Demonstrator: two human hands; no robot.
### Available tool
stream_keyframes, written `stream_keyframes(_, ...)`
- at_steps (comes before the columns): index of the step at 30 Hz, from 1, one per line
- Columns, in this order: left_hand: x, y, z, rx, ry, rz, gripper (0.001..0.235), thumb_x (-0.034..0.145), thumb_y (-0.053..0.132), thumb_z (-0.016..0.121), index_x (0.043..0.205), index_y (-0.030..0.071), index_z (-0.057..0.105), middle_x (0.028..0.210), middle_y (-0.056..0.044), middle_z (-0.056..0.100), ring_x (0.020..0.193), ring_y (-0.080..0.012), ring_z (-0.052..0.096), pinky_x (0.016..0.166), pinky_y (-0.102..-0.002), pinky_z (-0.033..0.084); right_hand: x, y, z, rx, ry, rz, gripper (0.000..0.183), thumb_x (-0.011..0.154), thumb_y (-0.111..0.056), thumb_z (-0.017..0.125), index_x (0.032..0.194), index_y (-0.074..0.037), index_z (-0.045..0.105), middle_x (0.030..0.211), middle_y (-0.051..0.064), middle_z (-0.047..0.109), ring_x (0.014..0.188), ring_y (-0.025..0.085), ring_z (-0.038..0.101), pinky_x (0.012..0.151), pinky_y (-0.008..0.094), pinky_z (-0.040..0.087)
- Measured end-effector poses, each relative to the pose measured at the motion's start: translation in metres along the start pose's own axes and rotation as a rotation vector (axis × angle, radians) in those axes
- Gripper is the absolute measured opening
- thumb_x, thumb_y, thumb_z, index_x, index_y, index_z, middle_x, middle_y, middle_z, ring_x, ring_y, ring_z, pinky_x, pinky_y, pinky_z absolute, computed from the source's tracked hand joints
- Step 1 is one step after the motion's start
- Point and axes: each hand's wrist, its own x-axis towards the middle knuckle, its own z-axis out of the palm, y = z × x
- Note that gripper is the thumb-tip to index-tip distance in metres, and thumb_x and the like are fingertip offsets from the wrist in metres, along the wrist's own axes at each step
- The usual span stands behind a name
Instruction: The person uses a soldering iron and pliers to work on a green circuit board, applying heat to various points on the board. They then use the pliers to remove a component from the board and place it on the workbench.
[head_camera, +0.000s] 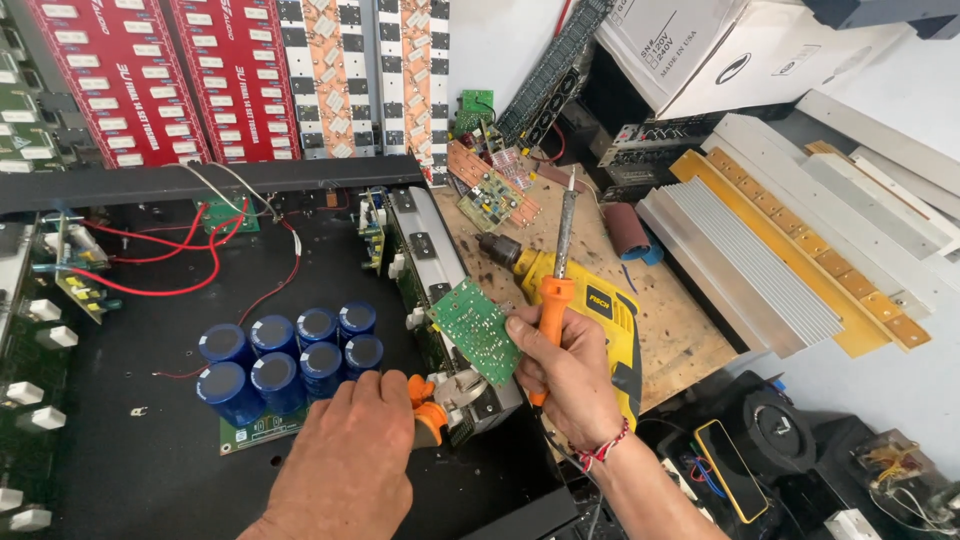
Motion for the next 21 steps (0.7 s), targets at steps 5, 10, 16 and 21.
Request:
stream_keyframes(5,0.003,-0.004,0.013,0.066,0.093,0.061,0.036,0.089,0.001,0.062,0.120,0.013,0.048,0.110,-0.009,0.059,0.101,-0.0287,0.059,0.087,-0.044,0.053,0.000,0.000,0.001,-0.005,0.019,0.025,0.009,0.090,-0.002,0.075,0.088,0.002,0.068,0.062,0.003,0.040,0.043,0.010,0.027,0.038,0.027,0.024)
stream_keyframes(10,0.007,-0.008,0.013,0.080,0.199,0.144,0.042,0.086,0.001,0.066,0.123,0.011,0.050,0.108,-0.010,0.061,0.096,-0.0286,0.062,0.086,-0.044,0.055,0.000,0.000,0.003,-0.058,0.034,0.031,0.010,0.089,-0.006,0.077,0.088,0.000,0.068,0.061,0.000,0.040,0.043,0.009,0.029,0.037,0.025,0.026)
stream_keyframes(16,0.010,-0.011,0.011,0.077,0.105,0.157,0.040,0.084,-0.002,0.064,0.118,0.013,0.049,0.108,-0.007,0.058,0.095,-0.0259,0.060,0.087,-0.042,0.054,0.000,-0.002,0.004,-0.032,0.017,0.000,0.012,0.088,-0.007,0.079,0.087,-0.001,0.069,0.057,-0.002,0.038,0.040,0.007,0.028,0.035,0.025,0.024)
stream_keyframes(21,0.009,-0.010,0.013,0.058,0.101,0.111,0.035,0.084,-0.004,0.059,0.113,0.014,0.050,0.100,-0.007,0.062,0.085,-0.0247,0.064,0.080,-0.040,0.057,-0.001,-0.011,0.015,-0.178,0.069,-0.029,0.012,0.089,-0.006,0.077,0.089,0.004,0.070,0.060,0.004,0.049,0.036,0.012,0.036,0.028,0.025,0.033)
